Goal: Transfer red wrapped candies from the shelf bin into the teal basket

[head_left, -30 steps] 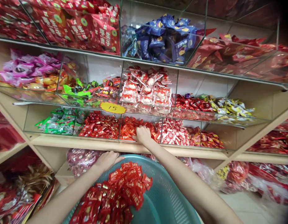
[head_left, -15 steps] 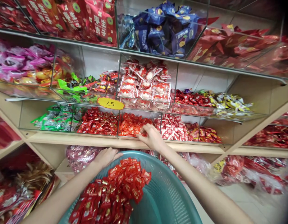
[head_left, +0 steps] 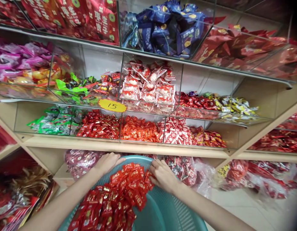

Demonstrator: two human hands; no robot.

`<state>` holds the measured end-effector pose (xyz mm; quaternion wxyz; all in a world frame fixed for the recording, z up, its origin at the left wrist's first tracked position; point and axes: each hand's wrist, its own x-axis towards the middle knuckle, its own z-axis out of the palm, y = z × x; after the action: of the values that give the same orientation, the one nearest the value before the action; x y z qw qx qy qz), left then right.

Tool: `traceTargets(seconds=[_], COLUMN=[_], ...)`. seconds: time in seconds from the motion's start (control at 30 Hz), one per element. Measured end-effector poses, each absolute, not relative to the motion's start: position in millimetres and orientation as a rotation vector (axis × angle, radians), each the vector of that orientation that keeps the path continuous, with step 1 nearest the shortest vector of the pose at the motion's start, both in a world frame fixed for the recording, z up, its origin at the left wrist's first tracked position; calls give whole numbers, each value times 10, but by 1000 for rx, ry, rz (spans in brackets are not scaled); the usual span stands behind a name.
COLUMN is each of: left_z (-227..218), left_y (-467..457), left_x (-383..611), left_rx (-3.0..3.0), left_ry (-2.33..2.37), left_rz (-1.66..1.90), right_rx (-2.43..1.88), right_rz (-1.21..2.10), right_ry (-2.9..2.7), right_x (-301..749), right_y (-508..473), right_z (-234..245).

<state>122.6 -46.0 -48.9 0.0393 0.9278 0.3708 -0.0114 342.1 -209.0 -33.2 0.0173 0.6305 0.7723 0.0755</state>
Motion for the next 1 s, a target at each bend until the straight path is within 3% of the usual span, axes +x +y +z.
traceTargets(seconds=[0.63,0.87,1.0], left_z=[-378,-396,-411], left_y=[-515,-519,-526], left_x=[1236,1267,1268], left_rx=[2846,2799,2812], left_ry=[1128,1174,1187], left_rz=[-78,-100,-94], right_rx=[1949,2123,2466], right_rz=[312,334,396], right_ry=[2412,2454,2137], right_x=[3328,3406,3464], right_y=[-2099,-1935,-1605], right_z=[-417,20,357])
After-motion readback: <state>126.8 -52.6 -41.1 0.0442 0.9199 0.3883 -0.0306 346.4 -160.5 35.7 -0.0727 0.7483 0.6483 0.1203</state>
